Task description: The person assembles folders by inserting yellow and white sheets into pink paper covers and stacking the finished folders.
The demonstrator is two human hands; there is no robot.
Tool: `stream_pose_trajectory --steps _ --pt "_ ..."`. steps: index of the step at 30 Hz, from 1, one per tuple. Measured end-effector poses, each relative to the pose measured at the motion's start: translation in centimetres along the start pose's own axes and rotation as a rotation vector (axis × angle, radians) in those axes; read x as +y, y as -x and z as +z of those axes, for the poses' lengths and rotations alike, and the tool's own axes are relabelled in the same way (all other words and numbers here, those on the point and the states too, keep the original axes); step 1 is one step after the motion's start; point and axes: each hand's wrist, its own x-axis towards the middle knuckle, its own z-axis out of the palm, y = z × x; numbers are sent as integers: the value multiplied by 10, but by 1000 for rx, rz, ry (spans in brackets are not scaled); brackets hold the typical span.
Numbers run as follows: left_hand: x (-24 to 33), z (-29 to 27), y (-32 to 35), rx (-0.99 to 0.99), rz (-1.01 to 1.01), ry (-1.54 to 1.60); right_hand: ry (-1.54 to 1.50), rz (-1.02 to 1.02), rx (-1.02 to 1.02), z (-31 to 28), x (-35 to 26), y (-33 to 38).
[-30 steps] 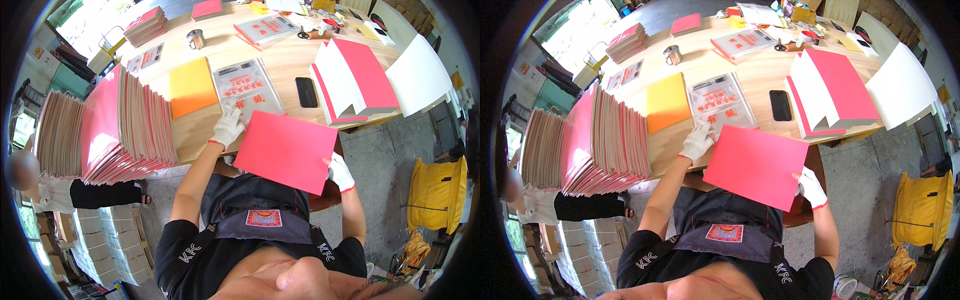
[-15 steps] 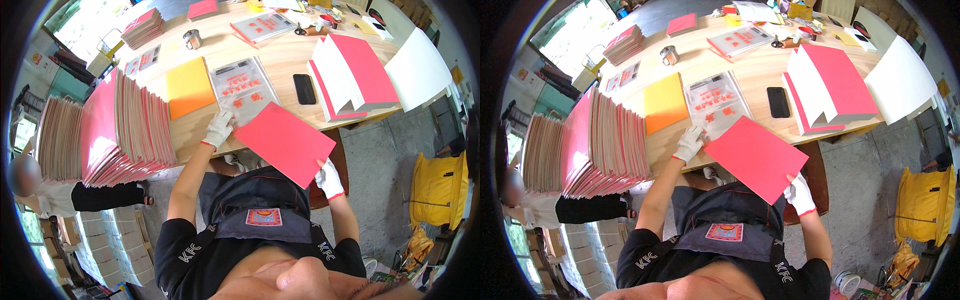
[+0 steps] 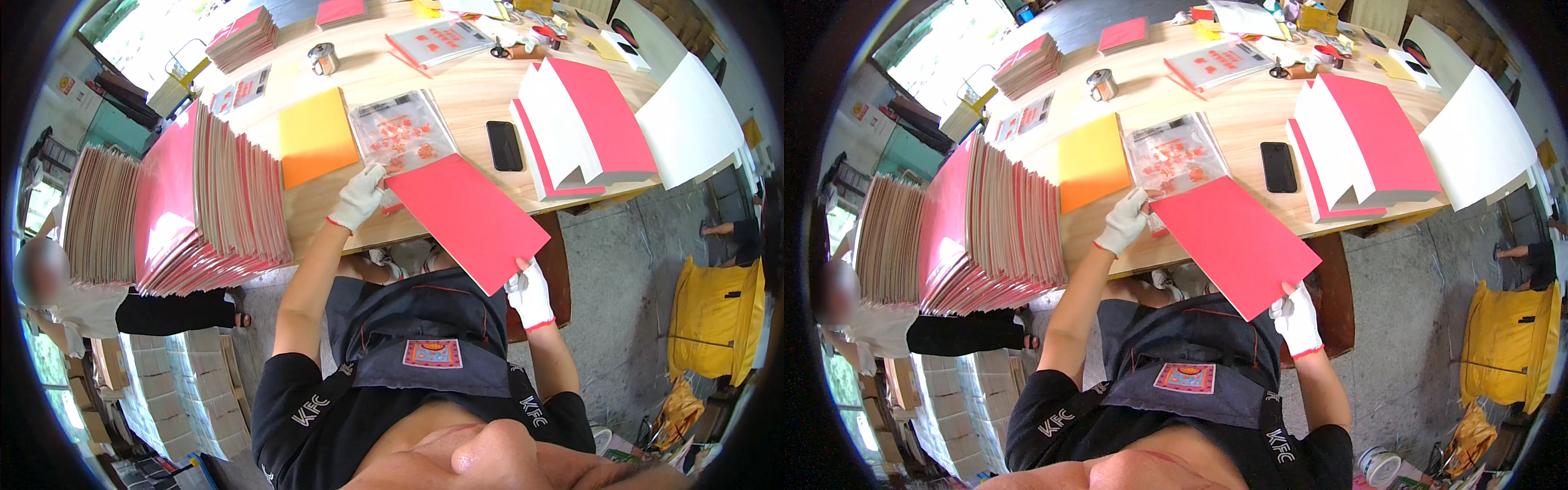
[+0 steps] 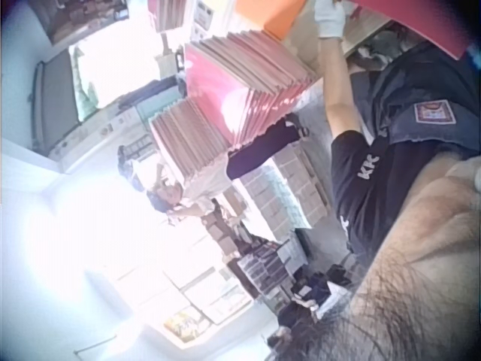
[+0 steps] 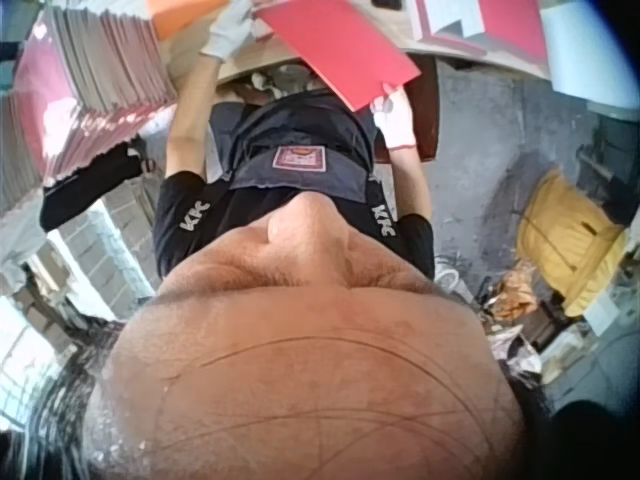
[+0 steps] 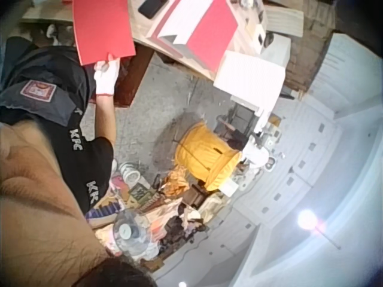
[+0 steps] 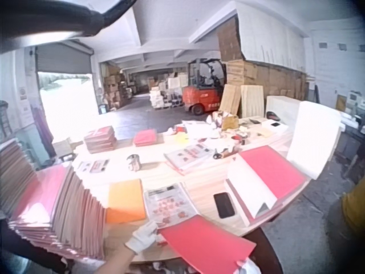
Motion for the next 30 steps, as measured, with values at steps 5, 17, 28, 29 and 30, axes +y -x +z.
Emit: stream_pose_trajectory --steps 5,17,28,29,30 --pt "18 15 13 206 28 -146 28 -18 74 18 -4 8" --pt "78 138 33 596 -391 1572 44 64 132 39 29 52" --pt "32 206 59 91 -632 1723 225 153 205 39 36 53" --pt "34 206 64 112 -659 1717 263 192 233 38 39 51" --pt "35 205 69 129 -683 1706 302 231 260 36 43 48"
